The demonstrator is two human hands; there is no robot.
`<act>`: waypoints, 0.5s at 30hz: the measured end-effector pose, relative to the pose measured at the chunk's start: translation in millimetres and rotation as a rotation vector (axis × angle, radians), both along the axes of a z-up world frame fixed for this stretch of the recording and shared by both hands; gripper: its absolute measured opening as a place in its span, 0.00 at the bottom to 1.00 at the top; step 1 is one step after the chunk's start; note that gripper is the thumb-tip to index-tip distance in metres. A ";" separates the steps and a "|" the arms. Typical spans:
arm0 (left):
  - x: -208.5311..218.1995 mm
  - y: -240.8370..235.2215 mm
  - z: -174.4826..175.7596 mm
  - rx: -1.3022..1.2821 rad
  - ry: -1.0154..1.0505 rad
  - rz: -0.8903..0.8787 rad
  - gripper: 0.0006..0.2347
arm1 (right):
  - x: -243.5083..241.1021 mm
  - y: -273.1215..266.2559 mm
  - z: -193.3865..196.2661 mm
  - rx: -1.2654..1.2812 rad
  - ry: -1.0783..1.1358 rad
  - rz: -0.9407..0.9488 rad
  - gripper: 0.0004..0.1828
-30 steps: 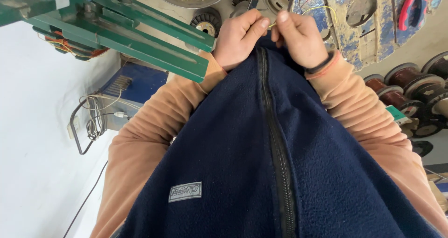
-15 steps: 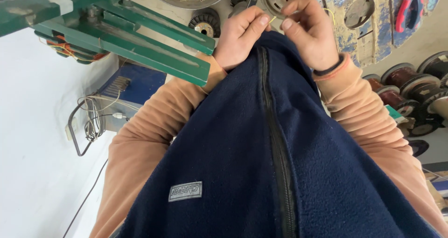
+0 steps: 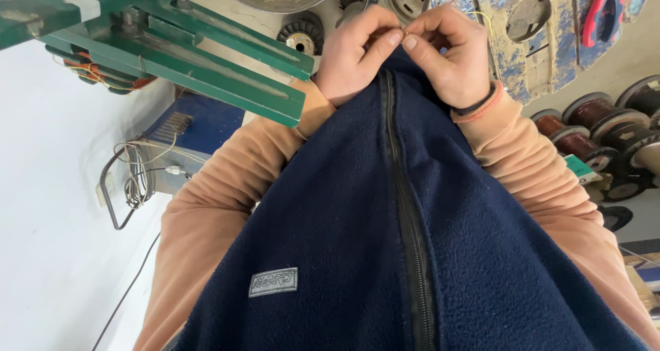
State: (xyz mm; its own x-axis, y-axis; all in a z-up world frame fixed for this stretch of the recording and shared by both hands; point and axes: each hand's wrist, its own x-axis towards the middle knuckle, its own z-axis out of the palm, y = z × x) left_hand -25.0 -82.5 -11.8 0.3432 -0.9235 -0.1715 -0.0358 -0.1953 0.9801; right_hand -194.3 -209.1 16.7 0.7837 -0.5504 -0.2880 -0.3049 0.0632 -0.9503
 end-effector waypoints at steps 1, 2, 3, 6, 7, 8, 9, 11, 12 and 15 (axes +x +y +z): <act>3.3 -1.6 4.2 -0.175 -0.215 0.027 0.06 | 0.3 -1.3 2.4 -0.108 0.022 0.022 0.06; 6.3 -2.9 14.5 -0.175 -0.215 0.028 0.06 | 0.5 -2.4 5.4 -0.108 0.022 0.023 0.06; 9.2 -4.4 24.7 -0.218 -0.401 0.051 0.08 | 0.7 -3.5 8.3 -0.123 0.028 0.034 0.06; 11.8 -1.6 24.1 -0.321 -0.635 0.002 0.10 | -4.0 -6.1 9.3 -0.087 0.052 0.050 0.07; 12.1 0.0 18.9 -0.382 -0.683 -0.071 0.11 | -5.9 -7.5 8.3 -0.036 0.068 0.055 0.08; 11.8 -0.1 19.7 -0.384 -0.684 -0.071 0.11 | -8.0 -8.5 6.2 -0.038 0.067 0.056 0.08; 10.8 0.6 20.4 -0.391 -0.695 -0.077 0.10 | -10.7 -8.6 4.2 -0.003 0.056 0.060 0.07; 9.9 0.9 22.2 -0.399 -0.707 -0.084 0.09 | -14.2 -8.4 1.0 0.032 0.043 0.064 0.07; 9.8 0.5 23.3 -0.418 -0.744 -0.071 0.09 | -15.0 -8.1 -0.2 0.091 0.029 0.051 0.06; 7.3 0.7 25.6 -0.433 -0.781 -0.049 0.09 | -18.1 -6.0 -2.5 0.171 0.027 0.029 0.06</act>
